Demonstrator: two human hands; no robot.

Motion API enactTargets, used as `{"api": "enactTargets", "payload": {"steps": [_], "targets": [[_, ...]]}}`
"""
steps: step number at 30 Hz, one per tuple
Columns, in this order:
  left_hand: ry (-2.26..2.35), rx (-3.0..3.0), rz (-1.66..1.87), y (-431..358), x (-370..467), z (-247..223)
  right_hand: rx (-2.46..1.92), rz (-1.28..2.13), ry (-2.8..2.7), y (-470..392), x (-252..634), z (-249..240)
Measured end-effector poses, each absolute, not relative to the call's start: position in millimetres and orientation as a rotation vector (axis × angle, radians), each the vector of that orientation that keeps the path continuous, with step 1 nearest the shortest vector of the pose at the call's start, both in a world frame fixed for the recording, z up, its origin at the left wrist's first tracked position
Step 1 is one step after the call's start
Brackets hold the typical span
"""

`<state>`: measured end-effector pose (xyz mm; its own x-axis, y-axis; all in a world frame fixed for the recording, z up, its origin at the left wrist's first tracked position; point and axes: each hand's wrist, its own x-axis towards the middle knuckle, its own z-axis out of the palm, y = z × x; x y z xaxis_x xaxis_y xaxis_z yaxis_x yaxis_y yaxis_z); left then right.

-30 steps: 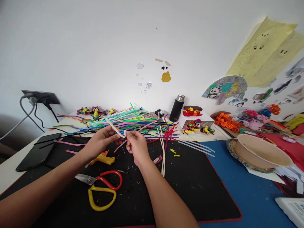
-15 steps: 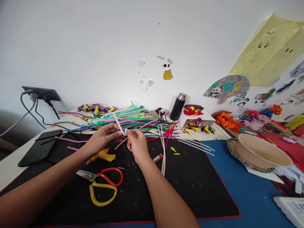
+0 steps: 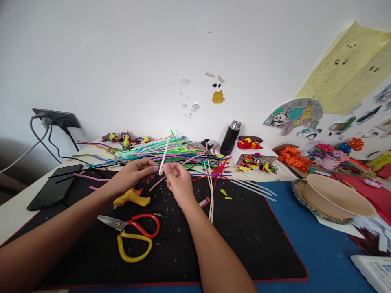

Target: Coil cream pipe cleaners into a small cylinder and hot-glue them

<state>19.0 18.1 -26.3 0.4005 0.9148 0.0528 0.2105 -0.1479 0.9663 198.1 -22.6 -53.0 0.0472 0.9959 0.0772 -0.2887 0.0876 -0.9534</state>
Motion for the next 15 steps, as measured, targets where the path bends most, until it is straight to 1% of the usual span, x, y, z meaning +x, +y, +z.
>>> {"api": "enactTargets", "payload": {"steps": [9,15], "targets": [[0.916,1.632,0.746,11.6,24.8,-19.7,-0.987,1.152,-1.120,-22.4,198.7,-59.0],[0.854,1.640,0.710,12.9,25.7,-26.7,-0.985,1.161,-1.129,-23.4,197.9,-56.2]]}}
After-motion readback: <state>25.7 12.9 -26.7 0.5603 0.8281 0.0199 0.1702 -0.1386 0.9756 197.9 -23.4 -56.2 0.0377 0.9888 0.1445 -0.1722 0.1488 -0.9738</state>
